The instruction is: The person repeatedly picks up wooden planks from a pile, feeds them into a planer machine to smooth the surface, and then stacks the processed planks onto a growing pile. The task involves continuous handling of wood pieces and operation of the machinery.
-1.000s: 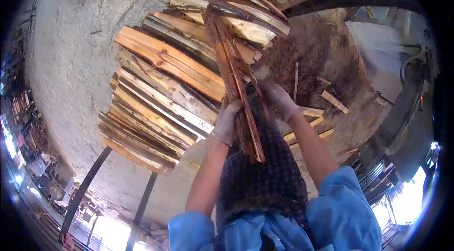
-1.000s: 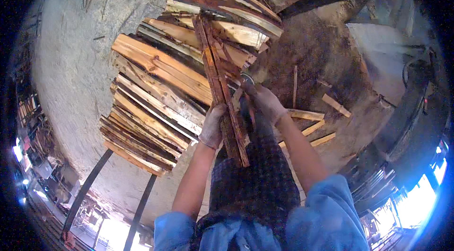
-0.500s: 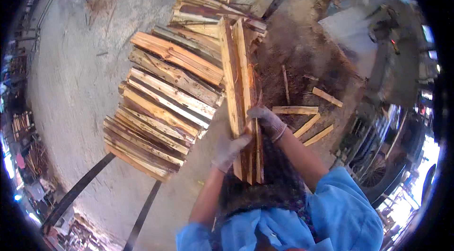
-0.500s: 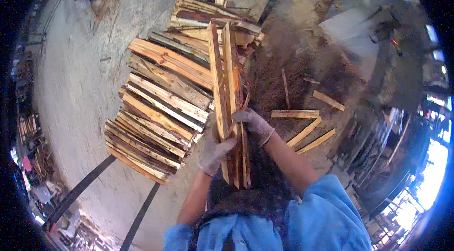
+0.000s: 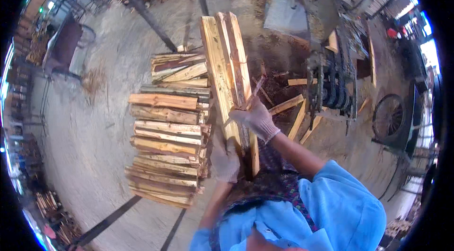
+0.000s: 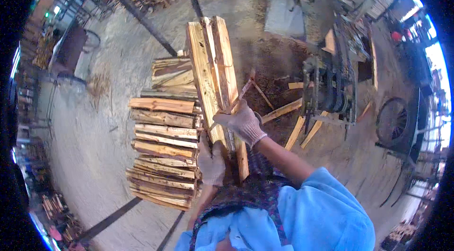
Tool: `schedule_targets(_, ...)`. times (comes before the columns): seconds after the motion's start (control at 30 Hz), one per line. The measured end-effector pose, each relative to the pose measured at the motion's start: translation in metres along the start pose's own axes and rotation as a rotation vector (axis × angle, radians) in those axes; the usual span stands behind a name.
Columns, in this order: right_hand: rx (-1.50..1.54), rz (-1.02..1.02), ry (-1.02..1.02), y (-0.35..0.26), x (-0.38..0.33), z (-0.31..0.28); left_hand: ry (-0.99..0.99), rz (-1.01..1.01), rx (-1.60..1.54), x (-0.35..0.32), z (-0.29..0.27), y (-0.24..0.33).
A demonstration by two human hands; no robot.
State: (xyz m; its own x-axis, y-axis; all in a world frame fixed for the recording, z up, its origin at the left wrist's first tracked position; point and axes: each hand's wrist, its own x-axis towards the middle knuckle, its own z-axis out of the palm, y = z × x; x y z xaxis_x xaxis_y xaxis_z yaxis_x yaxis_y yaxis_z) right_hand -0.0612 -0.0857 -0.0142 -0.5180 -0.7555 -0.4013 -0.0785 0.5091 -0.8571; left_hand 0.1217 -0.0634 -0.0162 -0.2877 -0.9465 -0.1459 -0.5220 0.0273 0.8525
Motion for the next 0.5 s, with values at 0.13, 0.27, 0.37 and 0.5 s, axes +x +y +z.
schedule_targets(0.13,-0.082,-0.084,0.167,-0.009,-0.017,-0.038,-0.234,0.094,-0.181,0.003,0.007,0.045)
schedule_targets(0.27,0.078,-0.125,0.084,-0.014,-0.012,-0.079,-0.198,0.178,-0.062,0.010,0.044,0.104)
schedule_targets(0.37,0.318,-0.148,0.061,-0.013,-0.009,-0.103,-0.212,0.306,0.009,0.015,0.067,0.100)
schedule_targets(0.5,0.737,-0.074,0.111,-0.008,-0.023,-0.194,-0.370,0.608,0.046,0.031,0.094,0.151)
